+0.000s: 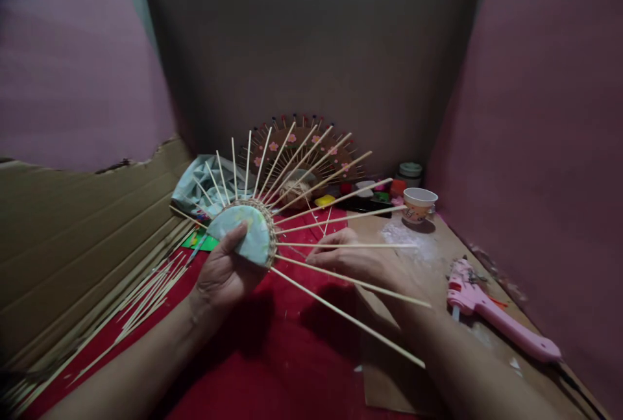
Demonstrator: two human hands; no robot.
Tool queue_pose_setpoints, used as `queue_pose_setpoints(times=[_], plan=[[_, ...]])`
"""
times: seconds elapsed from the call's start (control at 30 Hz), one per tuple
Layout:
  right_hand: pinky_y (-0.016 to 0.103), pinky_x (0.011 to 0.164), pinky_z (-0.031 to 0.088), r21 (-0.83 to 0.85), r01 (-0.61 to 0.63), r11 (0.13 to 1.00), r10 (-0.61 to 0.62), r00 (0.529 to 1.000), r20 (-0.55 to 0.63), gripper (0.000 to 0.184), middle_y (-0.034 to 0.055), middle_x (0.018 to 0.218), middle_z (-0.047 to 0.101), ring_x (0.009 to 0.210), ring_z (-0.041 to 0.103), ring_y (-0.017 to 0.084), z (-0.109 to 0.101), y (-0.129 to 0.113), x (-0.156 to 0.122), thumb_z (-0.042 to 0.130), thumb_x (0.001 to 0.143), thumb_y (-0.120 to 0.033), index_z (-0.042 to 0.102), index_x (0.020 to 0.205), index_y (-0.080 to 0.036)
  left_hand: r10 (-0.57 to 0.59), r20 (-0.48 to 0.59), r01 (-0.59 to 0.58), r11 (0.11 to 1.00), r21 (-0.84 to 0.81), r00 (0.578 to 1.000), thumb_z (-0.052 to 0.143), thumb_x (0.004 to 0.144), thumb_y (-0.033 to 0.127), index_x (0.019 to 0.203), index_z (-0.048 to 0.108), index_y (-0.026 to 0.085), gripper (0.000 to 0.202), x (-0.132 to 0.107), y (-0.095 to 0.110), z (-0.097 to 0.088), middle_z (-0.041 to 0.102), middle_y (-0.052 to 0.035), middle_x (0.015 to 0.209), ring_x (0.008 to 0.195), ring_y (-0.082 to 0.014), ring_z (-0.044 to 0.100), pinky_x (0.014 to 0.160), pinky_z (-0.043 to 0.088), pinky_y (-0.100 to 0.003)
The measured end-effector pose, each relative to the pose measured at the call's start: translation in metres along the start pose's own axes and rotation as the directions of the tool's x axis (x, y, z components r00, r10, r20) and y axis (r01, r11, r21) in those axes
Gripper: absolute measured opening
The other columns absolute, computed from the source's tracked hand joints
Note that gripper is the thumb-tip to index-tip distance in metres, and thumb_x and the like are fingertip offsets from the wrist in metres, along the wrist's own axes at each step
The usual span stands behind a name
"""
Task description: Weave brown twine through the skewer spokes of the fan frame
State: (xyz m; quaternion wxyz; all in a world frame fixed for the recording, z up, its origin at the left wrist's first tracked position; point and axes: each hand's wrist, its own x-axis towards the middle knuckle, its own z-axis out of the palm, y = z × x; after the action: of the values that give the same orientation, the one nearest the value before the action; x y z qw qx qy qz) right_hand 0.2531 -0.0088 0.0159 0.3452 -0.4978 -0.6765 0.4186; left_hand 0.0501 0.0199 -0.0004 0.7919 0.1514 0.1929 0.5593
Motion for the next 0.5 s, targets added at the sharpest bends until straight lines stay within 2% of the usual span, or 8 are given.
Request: queue_pose_setpoints(times=[0.1,0.17,0.4,0.5], plan=[[0.024,0.046,0.028,0.121,-0.014,0.993,0.012,1.000,0.020,0.024,-0.0017,0.053,0.049,0.049,0.040,0.009,-0.014,0.004,0.004,0.064,0.063,-0.040,0.060,0.057,-0.017,0.050,-0.007,-0.051,0.999,-0.004,0.999,0.050,0.078,0.010,0.085,0.062,0.014,0.014,0.005,0.005,-0.001,0.069,-0.0040,0.074,0.067,-0.0148,0.064,0.068,0.052,-0.028],[0.024,0.045,0.026,0.213,0.006,0.977,-0.003,1.000,-0.013,0.022,-0.0034,0.049,0.045,0.045,0.035,0.007,-0.024,0.006,0.005,0.067,0.062,-0.036,0.060,0.056,-0.016,0.061,-0.006,-0.061,0.998,0.009,0.998,0.051,0.078,0.010,0.085,0.062,0.014,0.014,0.006,0.007,0.000,0.069,-0.0045,0.074,0.068,-0.0154,0.064,0.068,0.052,-0.029],[0.028,0.054,0.033,0.305,0.084,0.949,-0.067,0.996,-0.064,0.011,0.0019,0.059,0.054,0.056,0.045,0.012,-0.055,0.012,-0.003,0.070,0.058,-0.027,0.064,0.057,-0.018,0.124,-0.038,-0.121,0.990,0.073,0.992,0.051,0.075,0.005,0.084,0.061,0.014,0.017,0.006,0.004,0.003,0.068,-0.0037,0.072,0.064,-0.0144,0.063,0.065,0.053,-0.028],[0.029,0.055,0.033,0.307,0.095,0.947,-0.072,0.994,-0.084,0.010,0.0020,0.057,0.054,0.055,0.044,0.013,-0.062,0.013,-0.005,0.070,0.057,-0.028,0.064,0.056,-0.020,0.172,-0.048,-0.168,0.982,0.085,0.984,0.051,0.074,0.002,0.086,0.062,0.016,0.021,0.007,0.006,0.002,0.068,-0.0023,0.072,0.065,-0.0132,0.063,0.068,0.052,-0.027]])
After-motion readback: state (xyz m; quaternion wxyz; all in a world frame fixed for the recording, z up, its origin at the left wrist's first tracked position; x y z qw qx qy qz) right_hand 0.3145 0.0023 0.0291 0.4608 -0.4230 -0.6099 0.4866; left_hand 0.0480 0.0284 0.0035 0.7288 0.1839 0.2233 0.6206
